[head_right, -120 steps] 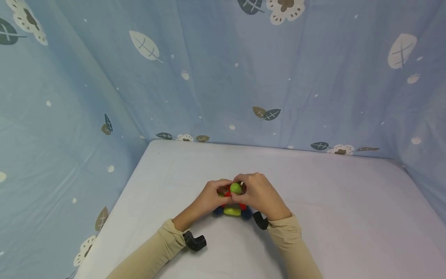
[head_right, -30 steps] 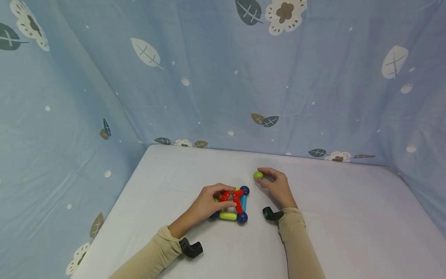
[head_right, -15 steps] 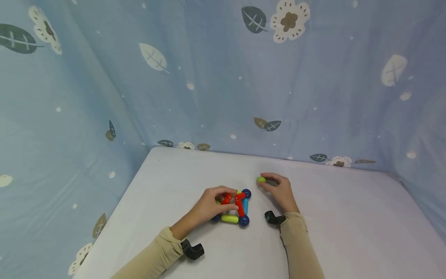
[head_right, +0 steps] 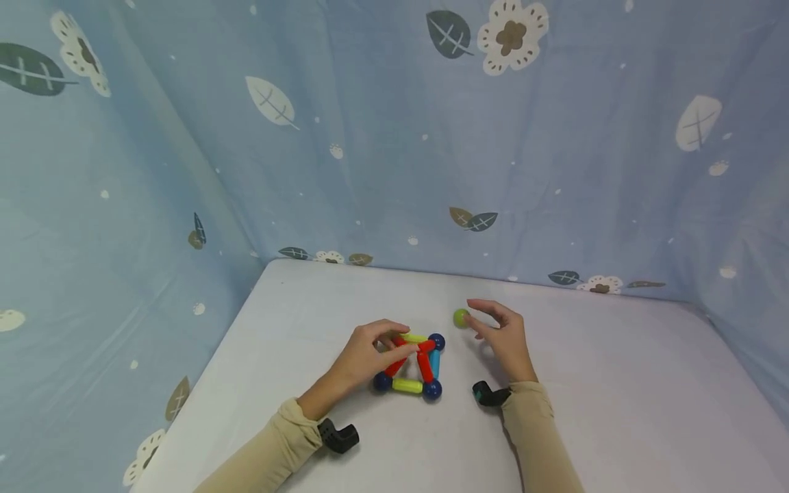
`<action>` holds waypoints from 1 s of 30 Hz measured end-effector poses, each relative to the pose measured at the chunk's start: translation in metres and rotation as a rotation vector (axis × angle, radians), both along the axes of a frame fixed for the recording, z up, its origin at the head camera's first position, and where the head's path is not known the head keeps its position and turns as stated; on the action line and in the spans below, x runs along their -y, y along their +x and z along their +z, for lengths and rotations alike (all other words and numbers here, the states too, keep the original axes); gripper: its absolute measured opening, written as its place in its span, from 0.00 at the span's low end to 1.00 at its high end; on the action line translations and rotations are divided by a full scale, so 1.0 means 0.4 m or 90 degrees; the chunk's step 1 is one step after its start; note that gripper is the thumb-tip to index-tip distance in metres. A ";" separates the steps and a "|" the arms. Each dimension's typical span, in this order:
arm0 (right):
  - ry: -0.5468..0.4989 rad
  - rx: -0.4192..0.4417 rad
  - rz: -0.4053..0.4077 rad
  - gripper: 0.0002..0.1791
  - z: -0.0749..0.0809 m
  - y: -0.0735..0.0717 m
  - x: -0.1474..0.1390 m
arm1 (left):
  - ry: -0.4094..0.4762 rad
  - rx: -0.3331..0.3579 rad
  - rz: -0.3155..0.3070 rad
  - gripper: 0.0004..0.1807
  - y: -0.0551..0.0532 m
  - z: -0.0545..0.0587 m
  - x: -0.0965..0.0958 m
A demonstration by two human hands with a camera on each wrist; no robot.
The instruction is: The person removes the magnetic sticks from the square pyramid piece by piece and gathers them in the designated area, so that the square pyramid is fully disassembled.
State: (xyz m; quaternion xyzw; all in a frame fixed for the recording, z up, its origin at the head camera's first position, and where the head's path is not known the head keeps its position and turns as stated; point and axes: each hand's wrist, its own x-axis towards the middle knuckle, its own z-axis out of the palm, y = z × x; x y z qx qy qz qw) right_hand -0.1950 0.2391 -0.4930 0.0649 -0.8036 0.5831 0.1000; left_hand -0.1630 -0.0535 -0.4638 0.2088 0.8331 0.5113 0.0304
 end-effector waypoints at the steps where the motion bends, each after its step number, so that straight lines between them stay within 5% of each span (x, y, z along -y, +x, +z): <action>1: 0.007 -0.015 0.016 0.19 -0.001 0.010 0.002 | -0.004 -0.010 0.014 0.20 -0.003 0.000 0.002; 5: 0.023 -0.015 0.135 0.19 -0.015 0.046 0.024 | -0.046 -0.058 0.052 0.15 -0.016 -0.008 0.011; 10: 0.027 0.049 0.237 0.21 -0.035 0.059 0.052 | -0.104 -0.058 0.020 0.21 -0.023 -0.027 0.012; 30: 0.065 0.062 0.238 0.16 -0.035 0.055 0.066 | -0.159 -0.153 0.019 0.11 -0.021 -0.033 0.006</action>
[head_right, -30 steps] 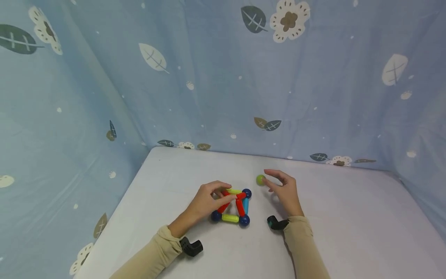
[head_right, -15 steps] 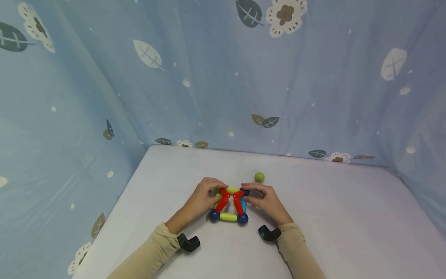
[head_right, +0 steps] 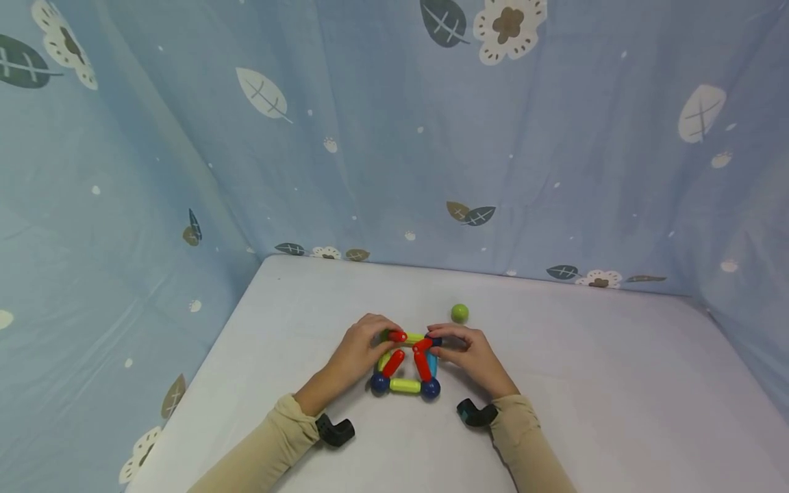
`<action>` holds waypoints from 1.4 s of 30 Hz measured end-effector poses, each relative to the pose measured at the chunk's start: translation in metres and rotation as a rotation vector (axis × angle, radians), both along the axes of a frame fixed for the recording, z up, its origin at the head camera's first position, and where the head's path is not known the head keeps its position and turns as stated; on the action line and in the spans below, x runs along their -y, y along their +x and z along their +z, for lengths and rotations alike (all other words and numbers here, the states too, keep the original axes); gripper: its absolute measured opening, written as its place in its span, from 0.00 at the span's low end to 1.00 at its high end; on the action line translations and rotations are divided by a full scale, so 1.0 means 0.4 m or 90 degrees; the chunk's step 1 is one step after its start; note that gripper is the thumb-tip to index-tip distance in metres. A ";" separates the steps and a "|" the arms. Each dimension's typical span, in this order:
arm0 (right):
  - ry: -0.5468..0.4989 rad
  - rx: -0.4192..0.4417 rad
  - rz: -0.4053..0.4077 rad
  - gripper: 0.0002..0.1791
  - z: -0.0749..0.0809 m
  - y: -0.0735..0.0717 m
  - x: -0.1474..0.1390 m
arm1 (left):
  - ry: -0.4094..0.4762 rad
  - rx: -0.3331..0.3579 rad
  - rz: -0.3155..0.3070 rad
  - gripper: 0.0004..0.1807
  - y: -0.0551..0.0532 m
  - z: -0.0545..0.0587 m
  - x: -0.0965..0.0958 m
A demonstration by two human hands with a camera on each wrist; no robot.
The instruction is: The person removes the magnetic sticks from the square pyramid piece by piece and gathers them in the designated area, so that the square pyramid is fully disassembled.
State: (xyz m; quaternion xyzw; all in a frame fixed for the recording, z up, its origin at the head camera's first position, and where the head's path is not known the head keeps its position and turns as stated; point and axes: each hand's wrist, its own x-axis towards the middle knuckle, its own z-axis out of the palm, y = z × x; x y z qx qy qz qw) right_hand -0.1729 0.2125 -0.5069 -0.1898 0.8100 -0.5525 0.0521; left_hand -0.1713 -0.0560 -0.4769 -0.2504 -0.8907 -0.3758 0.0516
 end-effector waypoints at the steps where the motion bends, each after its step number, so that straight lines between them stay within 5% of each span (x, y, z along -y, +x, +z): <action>1: 0.000 0.000 -0.002 0.16 0.000 0.000 0.001 | 0.002 -0.002 0.003 0.11 0.000 -0.001 0.000; 13: 0.009 -0.010 -0.008 0.16 0.004 -0.001 0.003 | 0.035 -0.043 0.017 0.14 -0.009 -0.004 0.006; 32: 0.039 -0.013 -0.022 0.17 0.001 0.001 -0.002 | 0.051 -0.016 0.023 0.12 -0.012 0.001 0.005; 42: 0.000 -0.002 -0.005 0.16 0.001 0.002 0.002 | 0.082 -0.017 0.082 0.14 -0.033 0.034 0.055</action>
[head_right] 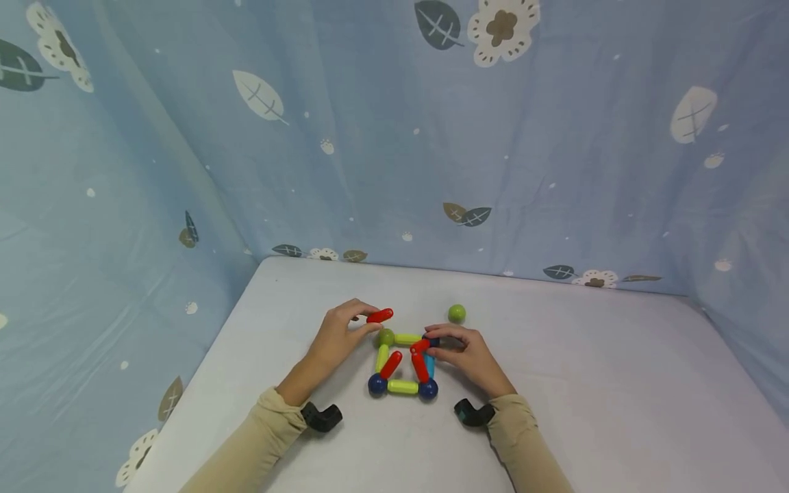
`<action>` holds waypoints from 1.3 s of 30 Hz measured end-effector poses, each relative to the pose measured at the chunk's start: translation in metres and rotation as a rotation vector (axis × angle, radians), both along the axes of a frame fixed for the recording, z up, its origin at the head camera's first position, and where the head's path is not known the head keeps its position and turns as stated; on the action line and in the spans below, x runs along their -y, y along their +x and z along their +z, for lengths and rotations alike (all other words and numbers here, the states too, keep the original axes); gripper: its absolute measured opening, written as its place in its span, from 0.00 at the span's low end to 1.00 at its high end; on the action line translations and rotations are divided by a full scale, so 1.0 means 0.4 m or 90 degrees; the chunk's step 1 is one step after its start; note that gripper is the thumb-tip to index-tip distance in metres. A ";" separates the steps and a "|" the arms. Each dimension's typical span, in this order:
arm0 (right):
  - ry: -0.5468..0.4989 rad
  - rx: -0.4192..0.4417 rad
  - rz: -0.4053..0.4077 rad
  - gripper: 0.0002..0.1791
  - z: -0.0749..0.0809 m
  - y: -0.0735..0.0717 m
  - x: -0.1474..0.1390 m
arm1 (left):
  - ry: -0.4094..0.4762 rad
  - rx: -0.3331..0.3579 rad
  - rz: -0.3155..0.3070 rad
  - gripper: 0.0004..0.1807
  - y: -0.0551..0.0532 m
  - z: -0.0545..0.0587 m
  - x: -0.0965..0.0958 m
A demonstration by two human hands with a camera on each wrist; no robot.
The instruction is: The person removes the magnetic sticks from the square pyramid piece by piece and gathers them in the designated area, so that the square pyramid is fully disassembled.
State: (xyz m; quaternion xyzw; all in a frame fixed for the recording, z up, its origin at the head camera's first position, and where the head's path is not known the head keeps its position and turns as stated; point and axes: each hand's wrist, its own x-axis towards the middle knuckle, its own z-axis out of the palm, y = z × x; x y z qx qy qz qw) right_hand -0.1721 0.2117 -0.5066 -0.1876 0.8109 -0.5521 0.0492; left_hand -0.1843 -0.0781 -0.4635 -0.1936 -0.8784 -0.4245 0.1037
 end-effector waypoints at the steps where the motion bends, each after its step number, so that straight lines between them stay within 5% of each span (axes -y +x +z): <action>1: -0.003 0.002 0.001 0.16 -0.001 0.000 0.000 | 0.000 -0.002 0.006 0.14 -0.005 0.002 0.010; 12: 0.003 0.008 -0.005 0.16 -0.004 -0.002 0.000 | -0.108 0.031 0.047 0.15 -0.048 -0.018 0.144; 18: 0.002 0.008 -0.003 0.16 -0.004 -0.002 0.002 | -0.124 0.060 0.026 0.15 -0.061 -0.046 0.205; 39: -0.007 0.014 -0.002 0.16 -0.006 -0.005 0.000 | -0.140 0.051 0.000 0.15 -0.073 -0.065 0.222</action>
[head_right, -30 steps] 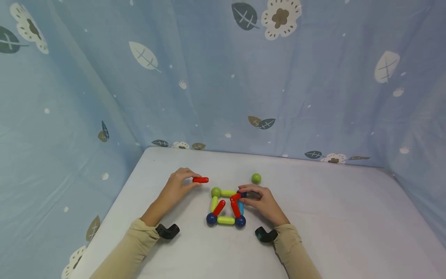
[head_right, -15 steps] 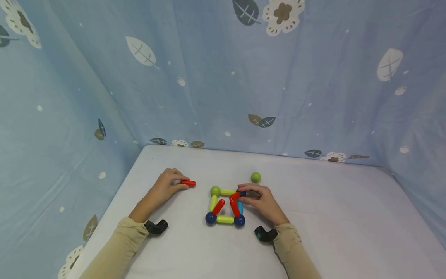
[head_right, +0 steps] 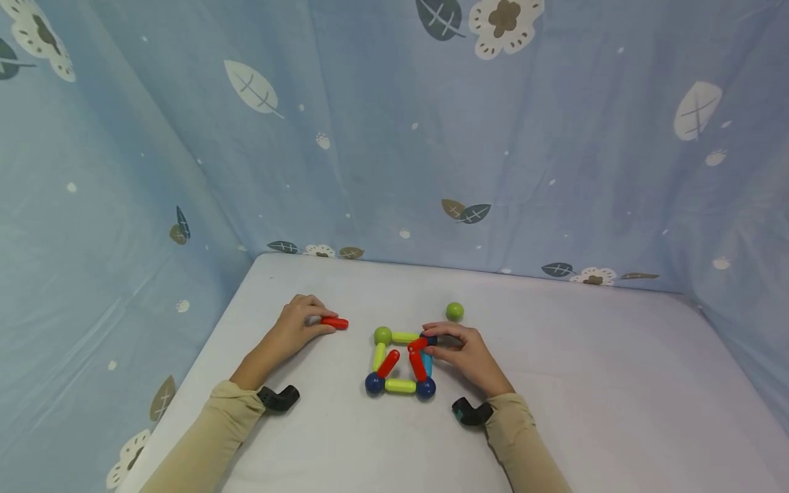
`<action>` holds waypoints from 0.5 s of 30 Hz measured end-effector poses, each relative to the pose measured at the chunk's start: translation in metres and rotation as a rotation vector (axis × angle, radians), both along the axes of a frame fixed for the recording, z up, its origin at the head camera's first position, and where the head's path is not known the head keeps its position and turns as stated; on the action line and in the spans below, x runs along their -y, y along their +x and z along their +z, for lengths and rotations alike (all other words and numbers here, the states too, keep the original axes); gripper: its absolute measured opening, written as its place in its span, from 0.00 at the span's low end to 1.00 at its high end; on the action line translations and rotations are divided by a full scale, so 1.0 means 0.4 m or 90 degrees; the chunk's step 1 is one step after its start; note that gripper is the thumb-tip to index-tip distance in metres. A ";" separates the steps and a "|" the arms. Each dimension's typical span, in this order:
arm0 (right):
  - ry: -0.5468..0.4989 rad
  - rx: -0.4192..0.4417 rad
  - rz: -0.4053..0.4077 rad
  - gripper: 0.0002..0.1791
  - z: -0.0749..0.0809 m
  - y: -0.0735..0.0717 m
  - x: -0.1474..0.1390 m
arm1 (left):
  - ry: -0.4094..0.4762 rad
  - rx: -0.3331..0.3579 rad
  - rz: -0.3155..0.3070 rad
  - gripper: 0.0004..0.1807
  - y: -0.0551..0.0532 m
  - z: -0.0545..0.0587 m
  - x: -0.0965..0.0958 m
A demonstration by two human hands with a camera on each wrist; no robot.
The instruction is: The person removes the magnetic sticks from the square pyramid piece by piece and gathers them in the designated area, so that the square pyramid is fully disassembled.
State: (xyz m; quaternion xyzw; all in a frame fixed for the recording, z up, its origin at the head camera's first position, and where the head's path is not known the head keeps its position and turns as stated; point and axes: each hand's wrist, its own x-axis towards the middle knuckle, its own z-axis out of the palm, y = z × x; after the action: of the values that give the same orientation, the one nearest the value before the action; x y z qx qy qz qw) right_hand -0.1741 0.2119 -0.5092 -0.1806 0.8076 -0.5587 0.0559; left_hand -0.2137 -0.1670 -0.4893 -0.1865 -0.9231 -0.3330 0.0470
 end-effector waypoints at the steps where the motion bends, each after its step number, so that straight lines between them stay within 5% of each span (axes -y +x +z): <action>1: 0.000 0.000 0.000 0.16 0.000 0.000 0.000 | -0.001 0.001 -0.001 0.15 0.000 0.000 0.000; 10: 0.002 -0.005 0.005 0.16 -0.004 -0.001 0.002 | 0.014 -0.029 0.012 0.21 0.000 0.016 0.000; 15: 0.006 -0.013 0.002 0.16 -0.003 -0.001 0.000 | 0.101 -0.008 -0.059 0.20 0.014 0.052 -0.038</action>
State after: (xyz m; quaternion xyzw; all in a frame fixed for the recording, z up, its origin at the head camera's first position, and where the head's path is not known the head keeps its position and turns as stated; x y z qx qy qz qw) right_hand -0.1746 0.2121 -0.5105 -0.1876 0.8104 -0.5529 0.0495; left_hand -0.2080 -0.1519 -0.4687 -0.2270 -0.8838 -0.4058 0.0523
